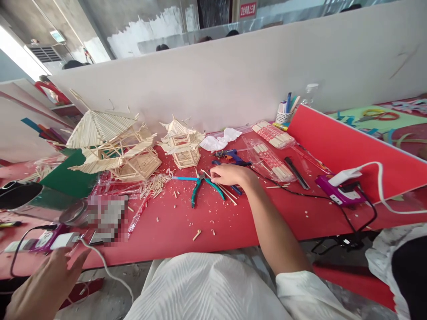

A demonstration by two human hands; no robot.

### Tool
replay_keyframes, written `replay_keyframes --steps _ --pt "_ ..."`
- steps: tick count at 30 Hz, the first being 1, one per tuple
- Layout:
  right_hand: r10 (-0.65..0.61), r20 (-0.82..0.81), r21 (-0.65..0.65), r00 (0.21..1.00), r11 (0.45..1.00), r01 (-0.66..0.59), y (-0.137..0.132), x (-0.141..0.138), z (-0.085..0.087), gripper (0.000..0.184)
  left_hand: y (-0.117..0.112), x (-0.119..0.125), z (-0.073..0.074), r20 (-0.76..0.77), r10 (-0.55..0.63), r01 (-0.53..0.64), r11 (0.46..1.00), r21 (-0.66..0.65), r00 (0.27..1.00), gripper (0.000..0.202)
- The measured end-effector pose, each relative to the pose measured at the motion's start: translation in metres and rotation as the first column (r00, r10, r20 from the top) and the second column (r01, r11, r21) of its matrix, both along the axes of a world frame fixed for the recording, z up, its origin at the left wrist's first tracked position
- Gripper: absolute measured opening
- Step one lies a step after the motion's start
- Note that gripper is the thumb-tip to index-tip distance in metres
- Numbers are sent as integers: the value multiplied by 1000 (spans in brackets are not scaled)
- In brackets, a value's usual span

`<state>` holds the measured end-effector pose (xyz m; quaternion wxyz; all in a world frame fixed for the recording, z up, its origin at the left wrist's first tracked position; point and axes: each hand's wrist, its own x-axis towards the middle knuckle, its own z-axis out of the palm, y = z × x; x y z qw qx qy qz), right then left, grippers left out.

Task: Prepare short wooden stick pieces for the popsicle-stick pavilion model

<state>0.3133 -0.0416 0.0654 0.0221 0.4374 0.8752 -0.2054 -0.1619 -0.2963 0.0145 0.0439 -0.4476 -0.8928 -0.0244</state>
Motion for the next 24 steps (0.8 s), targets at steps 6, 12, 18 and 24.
replay_keyframes --steps 6,12,18,24 --pt "11 -8 2 1000 1000 -11 0 -2 -1 15 49 68 12 -238 -216 227 974 20 947 88" --pt "9 -34 1 999 1000 -9 0 -2 -4 15 78 70 11 -159 -99 82 991 -109 982 85" --pt "17 -97 31 995 999 -15 -3 -5 1 16 87 60 33 40 -3 8 989 -145 999 78" --pt "64 -364 -54 929 994 -90 -16 -24 11 22 64 63 40 110 -17 6 995 101 994 76"
